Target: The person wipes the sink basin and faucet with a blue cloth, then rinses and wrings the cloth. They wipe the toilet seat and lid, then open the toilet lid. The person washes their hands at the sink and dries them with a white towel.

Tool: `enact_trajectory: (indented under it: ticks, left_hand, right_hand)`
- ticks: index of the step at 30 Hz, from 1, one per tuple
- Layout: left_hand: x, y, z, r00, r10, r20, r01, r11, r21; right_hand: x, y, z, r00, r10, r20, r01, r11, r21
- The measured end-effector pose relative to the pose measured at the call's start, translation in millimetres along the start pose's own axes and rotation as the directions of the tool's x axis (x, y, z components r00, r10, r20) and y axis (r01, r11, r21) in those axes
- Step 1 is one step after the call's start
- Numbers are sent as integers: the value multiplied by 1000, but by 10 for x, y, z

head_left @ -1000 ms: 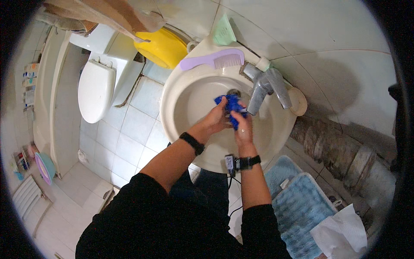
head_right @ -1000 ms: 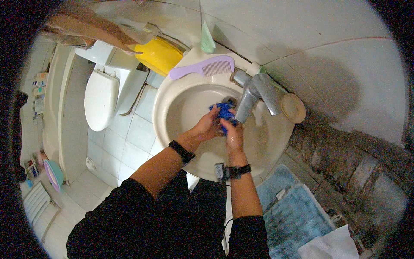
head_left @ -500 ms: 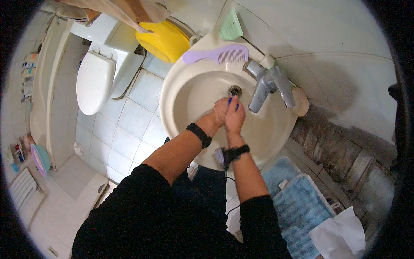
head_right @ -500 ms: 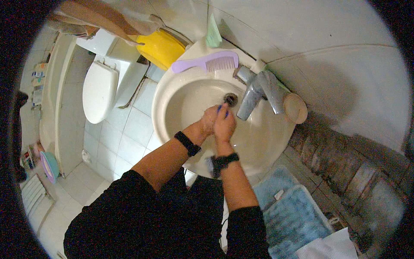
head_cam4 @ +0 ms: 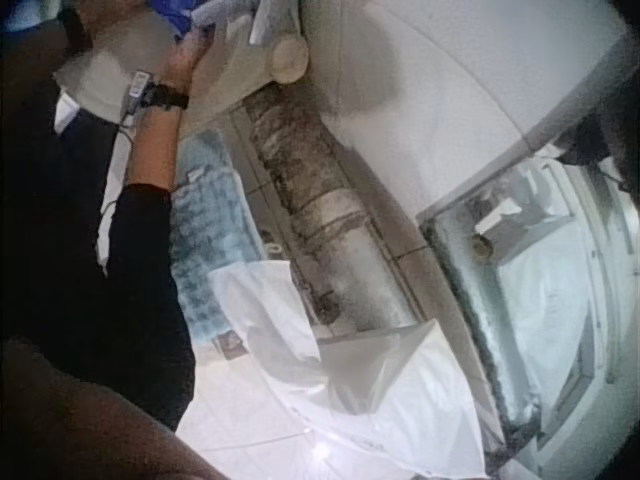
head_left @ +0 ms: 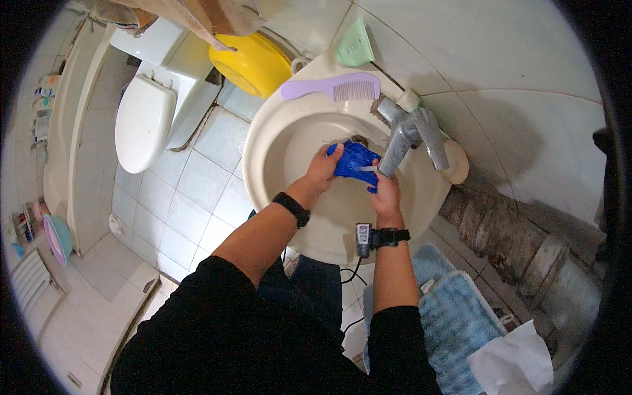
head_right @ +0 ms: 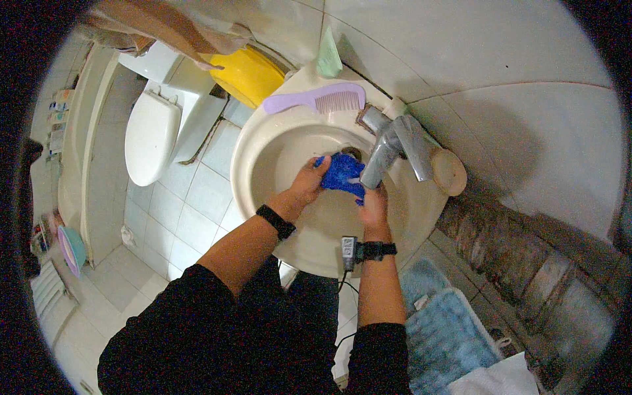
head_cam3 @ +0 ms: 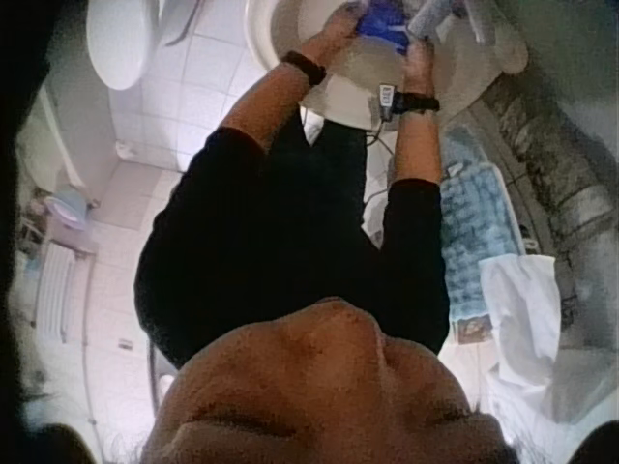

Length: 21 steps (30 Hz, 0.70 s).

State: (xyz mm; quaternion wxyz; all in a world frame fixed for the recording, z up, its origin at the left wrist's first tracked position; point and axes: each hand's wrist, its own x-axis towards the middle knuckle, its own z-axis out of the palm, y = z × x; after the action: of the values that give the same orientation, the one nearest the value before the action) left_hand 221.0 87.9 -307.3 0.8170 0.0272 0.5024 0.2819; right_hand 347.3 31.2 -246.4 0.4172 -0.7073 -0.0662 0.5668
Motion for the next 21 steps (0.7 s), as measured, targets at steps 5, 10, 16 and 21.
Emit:
enact_trajectory:
  ticks: [5, 10, 16, 21]
  left_hand:
    - [-55, -162, 170, 974, 5, 229, -31, 994, 108]
    - [37, -431, 230, 897, 326, 298, -416, 396, 819]
    - [227, -501, 87, 974, 198, 107, -207, 606, 768]
    - [4, -239, 217, 994, 102, 30, -102, 842, 530]
  right_hand:
    - [-116, -73, 457, 796, -573, 192, 541, 534, -649]
    - [26, -160, 558, 850, -325, -415, 149, 903, -402]
    - [93, 89, 476, 884, -370, -285, 190, 843, -504]
    - [196, 185, 381, 902, -394, -179, 187, 727, -661]
